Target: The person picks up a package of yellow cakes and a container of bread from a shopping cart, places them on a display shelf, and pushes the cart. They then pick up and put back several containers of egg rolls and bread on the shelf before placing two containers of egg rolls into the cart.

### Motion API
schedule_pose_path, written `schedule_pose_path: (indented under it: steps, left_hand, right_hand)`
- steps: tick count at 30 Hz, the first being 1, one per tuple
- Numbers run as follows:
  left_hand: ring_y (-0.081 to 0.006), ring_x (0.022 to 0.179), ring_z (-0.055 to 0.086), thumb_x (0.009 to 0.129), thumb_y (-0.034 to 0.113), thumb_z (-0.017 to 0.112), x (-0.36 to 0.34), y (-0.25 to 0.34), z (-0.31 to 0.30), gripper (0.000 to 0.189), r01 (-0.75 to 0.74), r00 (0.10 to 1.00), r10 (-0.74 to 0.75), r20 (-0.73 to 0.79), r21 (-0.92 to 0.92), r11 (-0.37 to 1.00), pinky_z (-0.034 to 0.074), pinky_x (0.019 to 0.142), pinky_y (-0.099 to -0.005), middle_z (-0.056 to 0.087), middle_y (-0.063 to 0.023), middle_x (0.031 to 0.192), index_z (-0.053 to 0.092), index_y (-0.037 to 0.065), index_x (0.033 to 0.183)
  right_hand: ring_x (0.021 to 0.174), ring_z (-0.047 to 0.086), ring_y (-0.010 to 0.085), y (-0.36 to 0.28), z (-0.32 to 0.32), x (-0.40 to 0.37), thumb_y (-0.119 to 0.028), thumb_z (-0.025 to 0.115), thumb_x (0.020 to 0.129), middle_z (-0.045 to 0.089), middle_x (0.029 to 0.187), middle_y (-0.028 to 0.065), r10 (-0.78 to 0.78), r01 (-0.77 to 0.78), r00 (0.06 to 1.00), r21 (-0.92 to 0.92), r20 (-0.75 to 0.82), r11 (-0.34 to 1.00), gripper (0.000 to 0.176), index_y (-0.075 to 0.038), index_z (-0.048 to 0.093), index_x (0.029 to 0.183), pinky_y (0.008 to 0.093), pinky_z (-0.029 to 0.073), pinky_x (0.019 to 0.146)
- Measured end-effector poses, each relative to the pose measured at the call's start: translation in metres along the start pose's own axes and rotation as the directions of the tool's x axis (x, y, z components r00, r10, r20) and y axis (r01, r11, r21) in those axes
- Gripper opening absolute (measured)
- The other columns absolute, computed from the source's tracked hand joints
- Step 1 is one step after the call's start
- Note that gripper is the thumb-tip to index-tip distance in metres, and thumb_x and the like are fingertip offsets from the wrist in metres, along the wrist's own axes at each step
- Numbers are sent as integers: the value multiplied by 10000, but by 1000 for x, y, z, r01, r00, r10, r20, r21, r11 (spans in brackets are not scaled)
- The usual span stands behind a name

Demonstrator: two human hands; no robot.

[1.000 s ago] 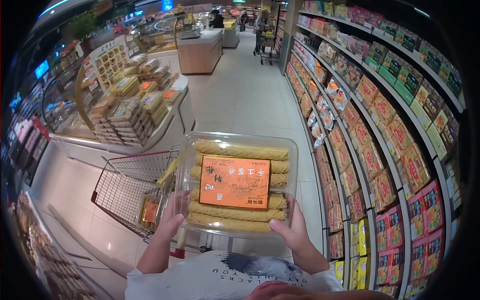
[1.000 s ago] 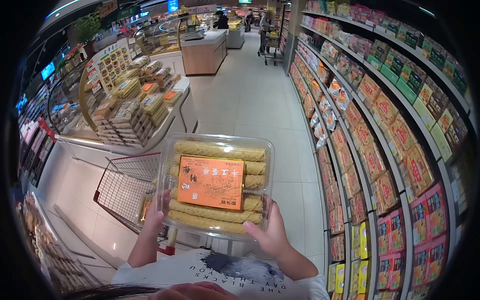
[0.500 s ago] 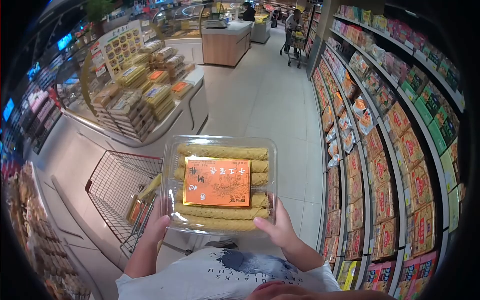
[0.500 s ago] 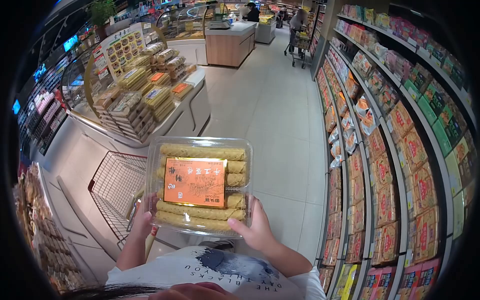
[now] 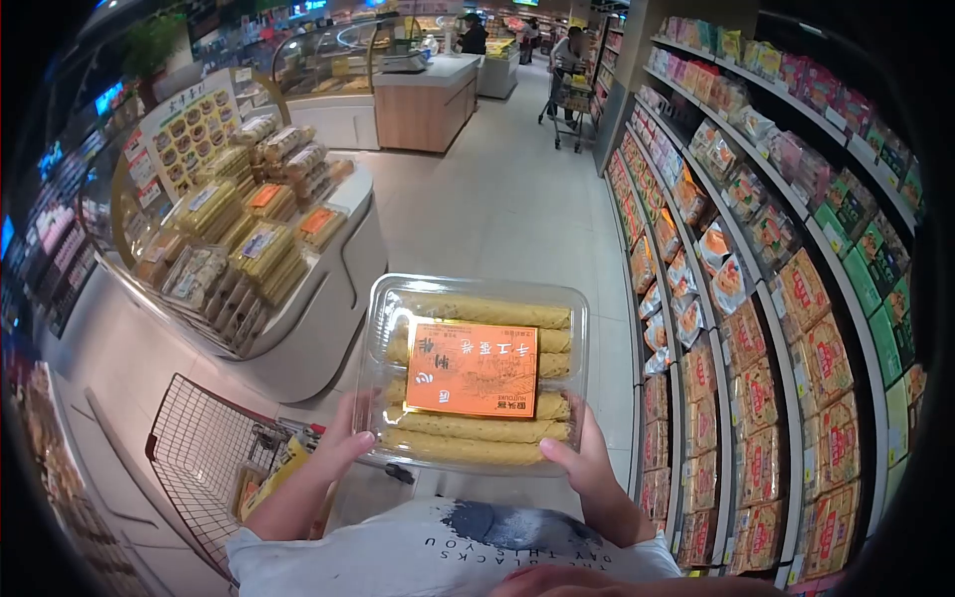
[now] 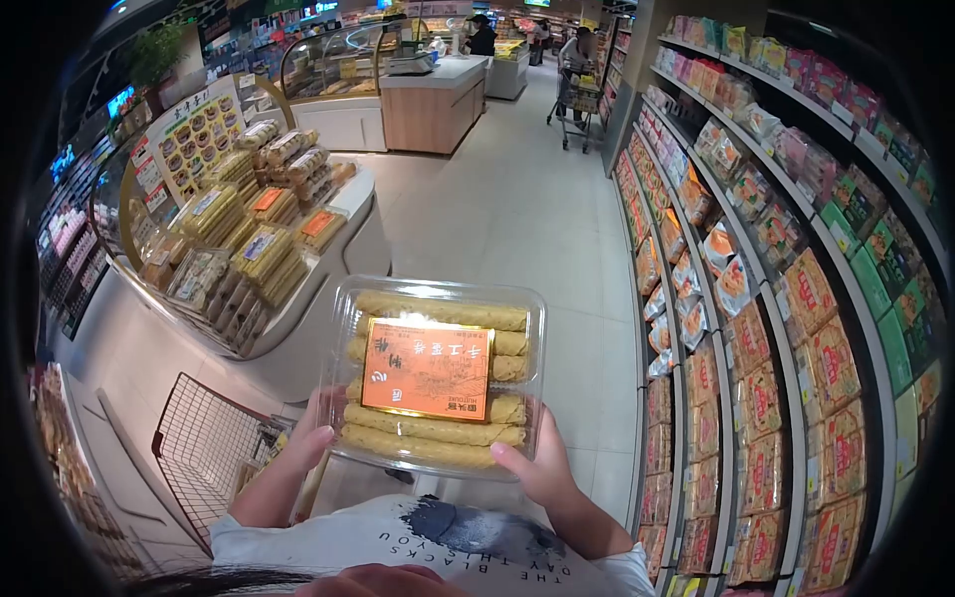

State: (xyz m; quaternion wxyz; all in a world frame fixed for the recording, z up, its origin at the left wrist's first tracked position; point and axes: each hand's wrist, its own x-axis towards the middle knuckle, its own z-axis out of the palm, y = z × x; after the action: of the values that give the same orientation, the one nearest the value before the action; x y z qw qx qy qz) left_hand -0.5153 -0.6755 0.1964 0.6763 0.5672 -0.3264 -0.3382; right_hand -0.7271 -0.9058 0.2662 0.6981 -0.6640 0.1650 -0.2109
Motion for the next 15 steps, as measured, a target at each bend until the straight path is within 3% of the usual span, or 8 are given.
schedule_pose_path:
  steps: [4,9,15]
  left_hand:
    - [-263,1202,282,719,425,571,54,-2,14,768,63,998,-62,-33,16,998,229,977,-386,304,-184,1272,236,-12,1254]
    - [-268,1198,285,719,449,556,118,-9,33,768,32,988,-20,-152,75,997,239,969,-379,313,-182,1267,245,-10,1250]
    - [-233,1139,336,703,453,557,156,3,48,767,74,912,-47,-407,50,996,272,937,-346,369,-149,1198,265,1,1249]
  right_hand:
    - [1118,397,189,10,-38,58,-72,601,731,405,1193,130,19,-21,999,54,43,998,639,44,249,1251,323,305,954]
    - [1123,392,193,19,-91,143,-69,593,742,399,1203,131,10,-21,987,68,158,997,627,46,245,1251,328,295,960]
    - [1118,397,192,16,-108,247,-63,589,749,403,1196,137,52,-101,928,115,368,988,613,51,248,1246,321,301,958]
